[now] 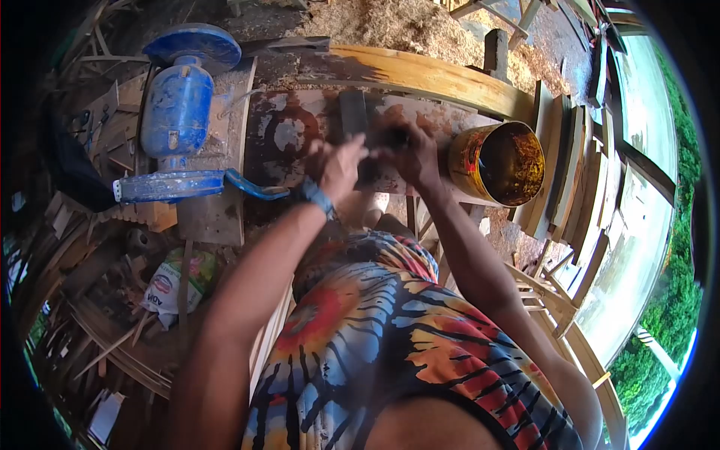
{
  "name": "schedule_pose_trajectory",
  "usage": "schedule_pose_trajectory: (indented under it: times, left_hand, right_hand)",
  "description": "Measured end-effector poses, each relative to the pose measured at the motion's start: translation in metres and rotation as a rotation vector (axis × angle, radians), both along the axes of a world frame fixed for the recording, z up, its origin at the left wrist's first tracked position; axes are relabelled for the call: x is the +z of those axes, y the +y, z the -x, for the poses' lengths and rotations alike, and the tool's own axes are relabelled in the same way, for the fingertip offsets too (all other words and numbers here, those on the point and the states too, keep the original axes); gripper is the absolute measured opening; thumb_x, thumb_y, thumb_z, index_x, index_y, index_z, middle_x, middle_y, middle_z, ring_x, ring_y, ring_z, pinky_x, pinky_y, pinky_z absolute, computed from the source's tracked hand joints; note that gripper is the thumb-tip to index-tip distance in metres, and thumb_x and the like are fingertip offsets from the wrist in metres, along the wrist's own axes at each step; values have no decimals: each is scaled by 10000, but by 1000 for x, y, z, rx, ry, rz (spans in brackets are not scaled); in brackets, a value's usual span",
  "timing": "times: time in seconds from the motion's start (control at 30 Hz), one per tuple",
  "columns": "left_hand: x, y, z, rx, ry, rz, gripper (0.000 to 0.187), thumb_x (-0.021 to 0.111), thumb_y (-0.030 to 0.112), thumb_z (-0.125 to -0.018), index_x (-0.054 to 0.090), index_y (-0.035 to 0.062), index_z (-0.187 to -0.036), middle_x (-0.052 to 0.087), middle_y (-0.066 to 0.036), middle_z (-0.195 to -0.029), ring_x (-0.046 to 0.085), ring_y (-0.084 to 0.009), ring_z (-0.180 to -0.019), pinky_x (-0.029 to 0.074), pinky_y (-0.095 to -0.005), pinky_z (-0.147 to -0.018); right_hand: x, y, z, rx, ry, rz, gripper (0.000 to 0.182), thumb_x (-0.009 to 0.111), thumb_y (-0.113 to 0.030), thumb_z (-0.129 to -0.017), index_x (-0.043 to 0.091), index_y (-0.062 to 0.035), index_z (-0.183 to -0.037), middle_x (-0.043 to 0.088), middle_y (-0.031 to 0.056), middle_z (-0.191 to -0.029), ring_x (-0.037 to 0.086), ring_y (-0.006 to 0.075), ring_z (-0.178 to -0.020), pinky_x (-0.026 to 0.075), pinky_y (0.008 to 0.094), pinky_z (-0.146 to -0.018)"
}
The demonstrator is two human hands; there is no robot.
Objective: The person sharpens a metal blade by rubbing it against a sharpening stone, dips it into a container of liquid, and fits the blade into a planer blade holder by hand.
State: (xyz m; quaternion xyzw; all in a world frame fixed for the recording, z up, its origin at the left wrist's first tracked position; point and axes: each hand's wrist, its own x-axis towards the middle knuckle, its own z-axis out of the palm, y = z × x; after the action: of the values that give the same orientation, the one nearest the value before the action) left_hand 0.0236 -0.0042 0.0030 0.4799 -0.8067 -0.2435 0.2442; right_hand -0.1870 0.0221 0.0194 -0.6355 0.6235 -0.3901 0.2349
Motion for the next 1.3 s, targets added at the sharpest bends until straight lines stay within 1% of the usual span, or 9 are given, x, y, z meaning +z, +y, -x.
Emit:
schedule_pose_trajectory:
  times: [0.07, 0.17, 0.23, 0.3, 0.37, 0.93, 1.03, 1.1, 1.3]
  left_hand:
    - [5, -35, 12, 29, -100, 113, 276, 619, 294, -961, 751, 173, -1170, 748, -129, -990, 723, -301, -876, 494, -452, -789]
    - [57, -57, 24, 38, -283, -180, 304, 611, 290, -961, 735, 139, -1194, 729, -168, -1014, 717, -337, -935, 518, -431, -818]
    - [11, -32, 12, 10, -99, 34, 299, 637, 289, -947, 741, 136, -1183, 726, -181, -985, 718, -356, -899, 531, -413, -811]
    - [-10, 4, 4, 59, 108, -118, 279, 678, 268, -926, 753, 140, -1163, 740, -155, -982, 710, -350, -836, 524, -411, -783]
    - [45, 18, 0, -12, -131, -112, 279, 696, 260, -916, 756, 157, -1168, 750, -127, -1031, 702, -323, -821, 513, -413, -777]
    - [2, -57, 1, -141, -137, 242, 256, 650, 251, -943, 757, 147, -1150, 743, -146, -1003, 707, -327, -832, 527, -431, -823]
    - [43, -78, 22, -19, -264, -200, 305, 620, 295, -964, 741, 124, -1186, 730, -168, -1040, 720, -344, -884, 522, -449, -849]
    - [8, -45, 4, -73, -117, 111, 302, 631, 283, -959, 739, 121, -1190, 723, -190, -1029, 713, -359, -850, 536, -439, -796]
    - [21, -20, -10, -96, -178, -70, 308, 638, 267, -958, 716, 150, -1232, 738, -130, -1088, 707, -297, -884, 480, -414, -869]
  right_hand:
    - [-1, -35, 4, 10, 138, 82, 506, 921, -317, -674, 699, -60, -1049, 754, 124, -919, 731, 286, -845, 575, 390, -791]
    - [-7, -41, -11, -67, -495, -130, 520, 914, -381, -672, 700, -65, -1025, 746, 132, -895, 724, 309, -829, 569, 397, -790]
    - [-15, -34, -6, -68, -540, -178, 535, 908, -409, -670, 702, -65, -1024, 742, 137, -887, 722, 315, -833, 566, 403, -795]
    - [-16, 2, 7, 5, 74, -42, 550, 902, -420, -671, 704, -61, -1037, 739, 143, -891, 723, 313, -851, 565, 409, -806]
    - [6, 13, -1, -32, -25, -68, 577, 904, -453, -654, 710, -79, -1048, 738, 138, -902, 721, 314, -872, 563, 416, -818]
    - [-9, -34, -7, -222, 19, -177, 643, 888, -500, -664, 700, -101, -1131, 740, 172, -1017, 725, 350, -935, 572, 445, -829]
    - [6, -60, -2, -213, 48, -337, 615, 878, -491, -687, 713, -108, -1139, 744, 175, -1002, 733, 333, -907, 581, 421, -792]
    - [5, -29, -3, -123, -149, -252, 598, 871, -502, -692, 719, -99, -1107, 749, 161, -962, 734, 327, -891, 584, 409, -766]
    - [-2, -3, -10, -139, 102, -68, 590, 892, -493, -667, 733, -95, -1073, 757, 142, -916, 744, 306, -848, 585, 414, -759]
